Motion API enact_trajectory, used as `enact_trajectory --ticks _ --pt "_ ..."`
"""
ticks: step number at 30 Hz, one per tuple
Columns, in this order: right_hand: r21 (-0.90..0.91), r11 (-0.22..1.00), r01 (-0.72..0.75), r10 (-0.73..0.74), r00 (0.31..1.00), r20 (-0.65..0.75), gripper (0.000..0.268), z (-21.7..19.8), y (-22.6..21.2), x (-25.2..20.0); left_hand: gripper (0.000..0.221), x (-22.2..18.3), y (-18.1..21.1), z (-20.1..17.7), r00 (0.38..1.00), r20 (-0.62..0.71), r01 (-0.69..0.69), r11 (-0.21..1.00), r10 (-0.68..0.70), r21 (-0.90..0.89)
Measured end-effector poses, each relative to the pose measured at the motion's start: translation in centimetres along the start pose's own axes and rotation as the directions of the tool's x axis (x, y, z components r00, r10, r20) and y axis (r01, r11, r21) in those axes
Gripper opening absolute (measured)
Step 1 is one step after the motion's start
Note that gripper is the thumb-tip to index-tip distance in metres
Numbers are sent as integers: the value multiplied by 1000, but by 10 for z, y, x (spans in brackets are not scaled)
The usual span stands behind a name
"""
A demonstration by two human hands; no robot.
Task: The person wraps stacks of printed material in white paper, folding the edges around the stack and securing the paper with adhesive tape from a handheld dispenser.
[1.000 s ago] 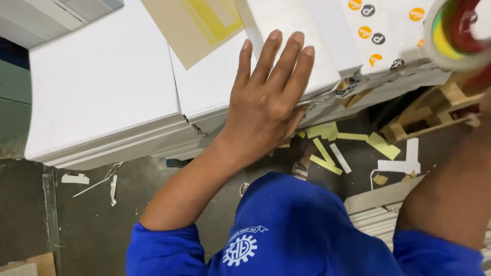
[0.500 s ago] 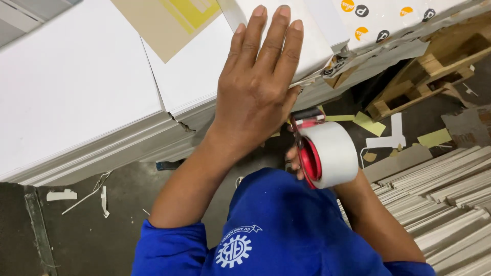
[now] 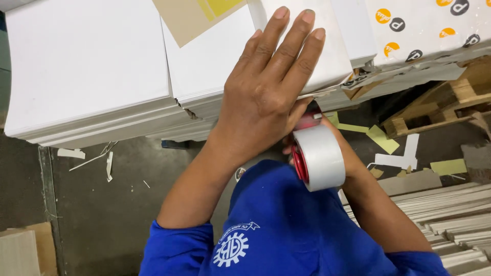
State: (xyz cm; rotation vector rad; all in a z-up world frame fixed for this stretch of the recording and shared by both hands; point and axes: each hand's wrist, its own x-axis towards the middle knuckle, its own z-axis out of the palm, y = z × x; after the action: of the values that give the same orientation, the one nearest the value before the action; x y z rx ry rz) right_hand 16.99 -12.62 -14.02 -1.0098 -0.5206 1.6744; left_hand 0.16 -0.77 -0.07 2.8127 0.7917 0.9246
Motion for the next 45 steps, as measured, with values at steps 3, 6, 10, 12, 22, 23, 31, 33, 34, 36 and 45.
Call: enact_trajectory --ticks 3,6,10,12,22,23,31,33,34,36,45 --pt "328 916 -231 152 956 250 74 -41 21 19 86 1 2 -4 1000 15 4 1000 -4 3" --pt "233 972 -36 5 991 131 47 -5 -18 9 84 0 3 -3 1000 2 10 1000 -10 7" --pt "-117 976 186 -178 981 77 58 2 -23 3 83 1 4 -2 1000 -8 16 1000 -16 9" --pt "-37 997 64 -62 997 34 51 10 -29 0 83 1 4 -2 1000 -1 24 1000 -24 0" --pt "-115 980 160 -158 987 26 58 -29 -11 -25 90 -1 -4 -2 996 27 -88 995 87 43" --pt "-136 956 261 -254 965 63 55 -44 -4 -25 85 -2 -8 1 991 16 -131 989 130 63" --pt "267 908 322 -372 914 164 54 -9 -35 -12 76 6 -5 -5 977 24 -215 963 214 162" --pt "-59 781 622 -594 768 238 51 -6 -34 -8 78 8 -1 -10 984 27 -180 978 178 105" --pt "-57 773 632 -603 759 244 51 -5 -35 -5 78 9 -2 -16 982 21 -188 975 187 114" --pt "163 849 502 -524 839 147 47 -5 -34 -6 79 10 -1 -25 975 47 -220 975 219 28" --pt "54 871 488 -491 870 54 63 -4 -27 -24 24 28 31 -52 817 127 -534 822 562 -198"
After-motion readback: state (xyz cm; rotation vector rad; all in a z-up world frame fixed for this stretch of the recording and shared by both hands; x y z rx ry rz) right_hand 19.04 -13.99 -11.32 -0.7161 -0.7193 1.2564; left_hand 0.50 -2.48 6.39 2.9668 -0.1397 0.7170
